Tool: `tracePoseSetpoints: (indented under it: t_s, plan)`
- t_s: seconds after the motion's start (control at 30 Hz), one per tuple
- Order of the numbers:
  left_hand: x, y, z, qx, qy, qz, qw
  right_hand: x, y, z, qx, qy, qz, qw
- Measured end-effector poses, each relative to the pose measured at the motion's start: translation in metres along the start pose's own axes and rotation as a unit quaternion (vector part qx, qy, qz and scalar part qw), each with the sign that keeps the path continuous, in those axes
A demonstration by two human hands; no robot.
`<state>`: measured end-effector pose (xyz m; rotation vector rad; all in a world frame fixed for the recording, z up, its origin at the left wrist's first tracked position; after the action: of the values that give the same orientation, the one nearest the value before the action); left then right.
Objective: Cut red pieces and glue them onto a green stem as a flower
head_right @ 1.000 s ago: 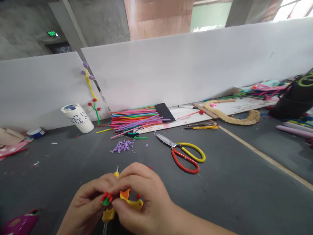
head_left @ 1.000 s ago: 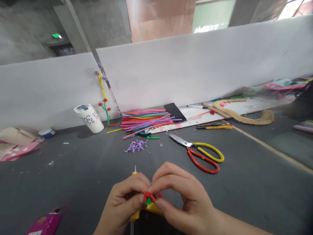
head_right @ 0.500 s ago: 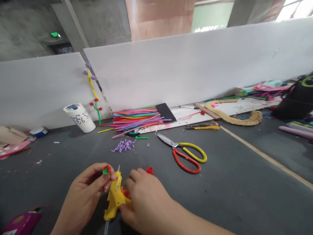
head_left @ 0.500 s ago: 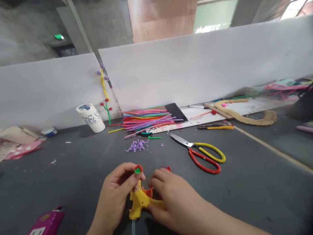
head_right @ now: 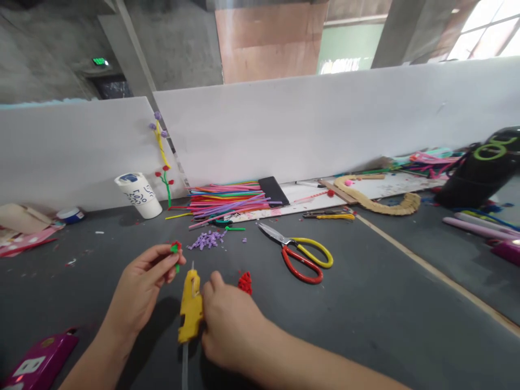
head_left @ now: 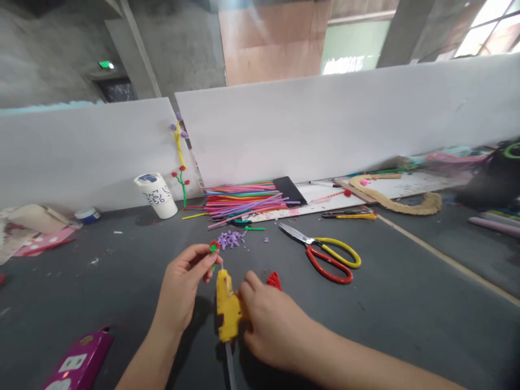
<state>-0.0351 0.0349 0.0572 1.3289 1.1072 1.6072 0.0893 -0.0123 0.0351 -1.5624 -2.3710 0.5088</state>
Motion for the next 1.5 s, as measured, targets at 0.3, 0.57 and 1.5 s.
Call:
tracePoseSetpoints:
  t_s: [0.3,0.57,1.5]
  plan:
    - [-0.010,-0.017,0.011,0.005,-0.019,-0.069,0.997,0.016,0.067,-0.031,0.279,-0.053,0.111,0.952]
    - [-0.032,-0.037,0.014,0.062,-0.024,-0.104,0.992,-0.006,0.083,-0.021,0.447,-0.080,0.126,0.882]
    - [-0.029,-0.054,-0.001,0.087,-0.003,-0.161,0.983,-0.009,0.060,0.006,0.657,-0.265,0.155,0.689]
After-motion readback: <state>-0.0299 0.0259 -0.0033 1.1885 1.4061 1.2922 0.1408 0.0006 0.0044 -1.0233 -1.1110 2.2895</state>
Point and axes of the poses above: each hand's wrist, its own x-axis towards the middle knuckle, its own z-axis out of the palm, y = z × x, the point moved 10 cm from there along x, towards the middle knuckle, and after that the axes turned 13 degrees about z, right-handed, at the moved point
